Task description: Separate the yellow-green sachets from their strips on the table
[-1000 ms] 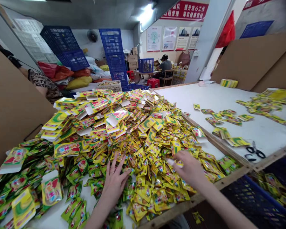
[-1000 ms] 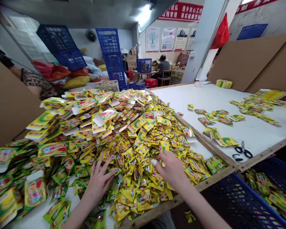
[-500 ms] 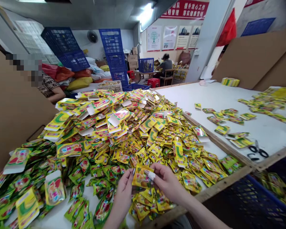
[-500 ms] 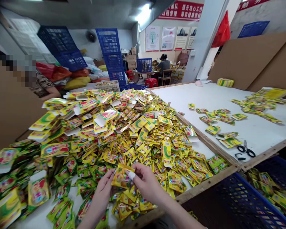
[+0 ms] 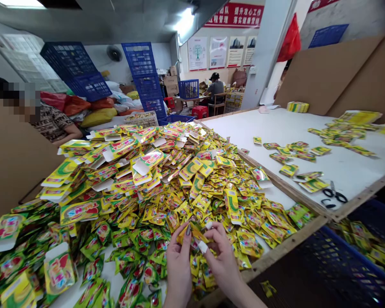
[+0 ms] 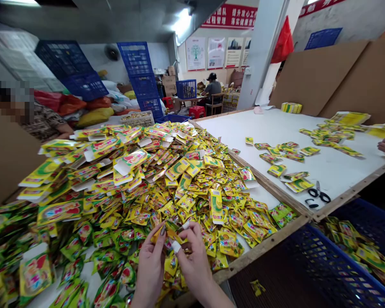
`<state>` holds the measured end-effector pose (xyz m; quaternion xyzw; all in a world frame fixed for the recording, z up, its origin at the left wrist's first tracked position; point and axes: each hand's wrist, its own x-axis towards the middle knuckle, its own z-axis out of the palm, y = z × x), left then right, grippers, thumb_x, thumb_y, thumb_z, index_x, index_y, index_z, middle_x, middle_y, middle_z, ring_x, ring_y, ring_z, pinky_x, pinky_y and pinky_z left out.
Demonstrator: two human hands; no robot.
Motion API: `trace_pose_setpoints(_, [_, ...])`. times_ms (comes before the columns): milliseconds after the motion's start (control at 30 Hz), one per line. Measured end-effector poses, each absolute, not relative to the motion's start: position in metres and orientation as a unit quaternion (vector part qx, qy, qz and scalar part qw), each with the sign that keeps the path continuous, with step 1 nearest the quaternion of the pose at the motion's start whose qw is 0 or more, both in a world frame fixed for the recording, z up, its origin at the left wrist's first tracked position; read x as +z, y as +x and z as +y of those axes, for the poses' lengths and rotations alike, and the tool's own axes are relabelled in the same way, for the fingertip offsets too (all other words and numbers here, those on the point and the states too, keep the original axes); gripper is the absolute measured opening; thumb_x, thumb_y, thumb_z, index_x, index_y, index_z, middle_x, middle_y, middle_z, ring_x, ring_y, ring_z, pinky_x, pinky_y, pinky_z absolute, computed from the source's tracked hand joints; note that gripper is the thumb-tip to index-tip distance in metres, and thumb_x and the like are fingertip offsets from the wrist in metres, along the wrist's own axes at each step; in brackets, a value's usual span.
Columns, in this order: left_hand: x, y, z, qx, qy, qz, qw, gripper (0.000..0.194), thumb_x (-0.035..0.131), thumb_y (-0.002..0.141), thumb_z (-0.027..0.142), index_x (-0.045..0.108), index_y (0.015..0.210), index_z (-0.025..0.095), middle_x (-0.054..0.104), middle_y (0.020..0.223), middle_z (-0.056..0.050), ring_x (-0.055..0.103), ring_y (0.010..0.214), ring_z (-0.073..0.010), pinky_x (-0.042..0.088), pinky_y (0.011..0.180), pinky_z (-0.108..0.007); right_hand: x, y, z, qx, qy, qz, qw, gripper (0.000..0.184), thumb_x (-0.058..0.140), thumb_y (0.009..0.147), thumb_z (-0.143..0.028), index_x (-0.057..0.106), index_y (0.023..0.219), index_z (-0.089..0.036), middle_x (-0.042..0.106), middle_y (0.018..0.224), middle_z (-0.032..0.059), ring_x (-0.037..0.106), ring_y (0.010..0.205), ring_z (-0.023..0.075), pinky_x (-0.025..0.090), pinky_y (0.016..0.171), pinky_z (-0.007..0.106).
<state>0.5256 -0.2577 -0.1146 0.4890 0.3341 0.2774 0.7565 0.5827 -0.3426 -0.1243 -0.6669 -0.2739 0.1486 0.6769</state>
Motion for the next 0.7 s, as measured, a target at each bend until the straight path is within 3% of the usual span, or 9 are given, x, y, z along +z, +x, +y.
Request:
trace_pose_setpoints(67, [-0.116,0.536,-0.266,0.253,0.488,0.336,0.765,0.051,0.062,0.074,0.044,0.05,0.116,0.018,0.069,0.101,-0.009,0.065,0.085,-0.0208,0.051,0.068,-0.028,-0.131,0.586,-0.347,0.136,-0.657,-0.215,0.709,0.026,0.056,0.079,-0.032,0.047,0.101,-0.023,0.047,0.106,0.0074,0.053,0.086,0.0175,0.049,0.062,0.024])
trace_pose_setpoints(133, [-0.115,0.551,-0.279,0.236,0.506,0.321,0.765,0.045,0.06,0.075,0.044,0.053,0.111,0.018,0.066,0.108,-0.011,0.066,0.079,-0.0202,0.051,0.059,-0.026,-0.137,0.591,-0.352,0.147,-0.626,-0.162,0.749,0.042,0.06,0.076,-0.035,0.043,0.113,-0.025,0.053,0.106,0.0076,0.056,0.086,0.0189,0.05,0.059,0.025])
trace_pose_setpoints(233, [-0.11,0.578,-0.291,0.23,0.658,0.228,0.68,0.031,0.046,0.086,0.037,0.059,0.105,0.016,0.058,0.122,-0.013,0.057,0.105,-0.0237,0.05,0.08,-0.032,-0.141,0.604,-0.369,0.134,-0.592,-0.117,0.786,0.038,0.063,0.073,-0.038,0.053,0.106,-0.021,0.064,0.089,0.0062,0.061,0.073,0.0197,0.05,0.056,0.028])
trace_pose_setpoints(333, [-0.102,0.611,-0.283,0.227,0.802,0.084,0.546,0.036,0.029,0.091,0.022,0.055,0.116,0.018,0.055,0.126,-0.01,0.039,0.126,-0.0202,0.03,0.105,-0.039,-0.139,0.627,-0.398,0.06,-0.598,-0.059,0.797,0.03,0.068,0.069,-0.036,0.058,0.093,-0.021,0.066,0.073,0.0016,0.06,0.06,0.0179,0.05,0.055,0.029])
trace_pose_setpoints(433, [-0.096,0.648,-0.262,0.185,0.86,-0.043,0.474,0.047,0.044,0.078,0.004,0.052,0.12,0.024,0.04,0.14,-0.003,0.024,0.134,-0.0205,0.011,0.112,-0.043,-0.135,0.651,-0.429,0.008,-0.618,-0.033,0.786,0.027,0.073,0.064,-0.032,0.058,0.084,-0.021,0.062,0.062,-0.0032,0.055,0.049,0.0132,0.047,0.05,0.026])
trace_pose_setpoints(533, [-0.093,0.676,-0.247,0.103,0.903,-0.187,0.372,0.054,0.047,0.064,-0.006,0.06,0.108,0.024,0.033,0.145,-0.002,0.009,0.138,-0.0219,-0.004,0.111,-0.046,-0.132,0.665,-0.449,0.03,-0.601,-0.048,0.797,0.028,0.072,0.067,-0.035,0.057,0.085,-0.021,0.061,0.063,-0.0032,0.053,0.047,0.0115,0.044,0.046,0.024])
trace_pose_setpoints(700, [-0.088,0.671,-0.237,0.095,0.893,-0.171,0.405,0.024,0.061,0.066,0.013,0.059,0.088,0.02,0.052,0.13,-0.007,0.025,0.133,-0.0247,0.004,0.112,-0.043,-0.133,0.669,-0.455,0.091,-0.562,-0.036,0.822,0.041,0.075,0.063,-0.036,0.059,0.099,-0.023,0.058,0.058,-0.0052,0.054,0.046,0.0122,0.042,0.043,0.023])
